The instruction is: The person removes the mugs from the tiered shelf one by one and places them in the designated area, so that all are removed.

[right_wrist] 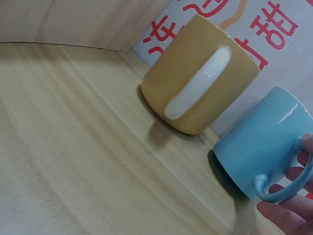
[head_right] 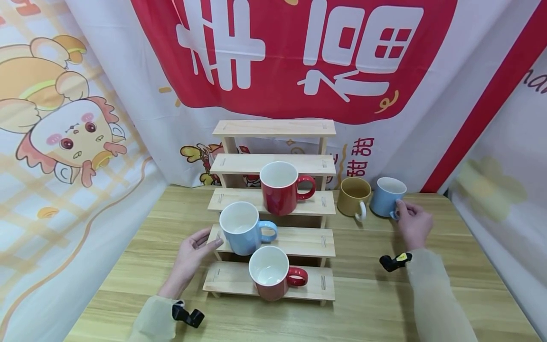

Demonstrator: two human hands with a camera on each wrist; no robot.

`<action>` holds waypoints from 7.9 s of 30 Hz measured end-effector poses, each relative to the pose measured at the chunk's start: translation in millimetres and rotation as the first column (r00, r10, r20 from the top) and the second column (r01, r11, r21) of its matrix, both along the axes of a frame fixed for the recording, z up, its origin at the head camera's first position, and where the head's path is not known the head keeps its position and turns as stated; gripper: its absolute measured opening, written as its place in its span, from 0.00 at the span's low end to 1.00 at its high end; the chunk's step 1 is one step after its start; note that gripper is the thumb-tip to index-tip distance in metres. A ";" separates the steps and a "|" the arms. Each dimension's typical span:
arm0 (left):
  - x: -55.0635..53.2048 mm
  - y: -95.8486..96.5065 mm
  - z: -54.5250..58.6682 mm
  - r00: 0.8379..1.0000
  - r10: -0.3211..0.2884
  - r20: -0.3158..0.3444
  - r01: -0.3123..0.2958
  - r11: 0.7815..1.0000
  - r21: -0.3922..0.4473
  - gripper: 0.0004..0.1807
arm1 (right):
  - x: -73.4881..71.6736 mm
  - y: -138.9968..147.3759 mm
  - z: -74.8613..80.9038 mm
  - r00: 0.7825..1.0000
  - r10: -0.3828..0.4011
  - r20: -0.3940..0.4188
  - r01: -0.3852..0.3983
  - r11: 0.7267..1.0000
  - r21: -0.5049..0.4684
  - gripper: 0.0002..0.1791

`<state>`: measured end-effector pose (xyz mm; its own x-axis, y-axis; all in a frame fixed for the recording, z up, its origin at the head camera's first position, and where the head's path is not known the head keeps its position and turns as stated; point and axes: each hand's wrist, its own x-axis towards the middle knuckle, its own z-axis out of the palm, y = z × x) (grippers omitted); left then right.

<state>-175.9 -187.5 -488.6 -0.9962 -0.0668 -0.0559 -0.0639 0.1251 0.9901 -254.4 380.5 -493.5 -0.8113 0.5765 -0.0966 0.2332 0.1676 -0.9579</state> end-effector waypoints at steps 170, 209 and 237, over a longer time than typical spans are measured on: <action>0.7 0.1 0.3 1.000 0.001 0.008 -0.001 1.000 0.002 0.37 | 74.5 -98.0 142.4 0.804 0.564 -0.190 -0.532 0.824 0.196 0.22; -1.3 1.4 0.7 1.000 0.011 0.006 -0.011 1.000 0.005 0.36 | 107.3 16.3 92.5 0.926 0.147 -0.348 -0.226 0.954 -0.198 0.11; -0.2 0.3 1.3 1.000 0.015 -0.007 -0.015 1.000 -0.008 0.35 | 73.2 66.4 34.8 0.924 -0.165 -0.344 0.000 0.902 -0.433 0.09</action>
<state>-176.2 -187.1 -487.3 -0.9954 -0.0824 -0.0483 -0.0590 0.1325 0.9894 -181.2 446.9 -458.6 -0.7870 0.6149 -0.0505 -0.1504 -0.2705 -0.9509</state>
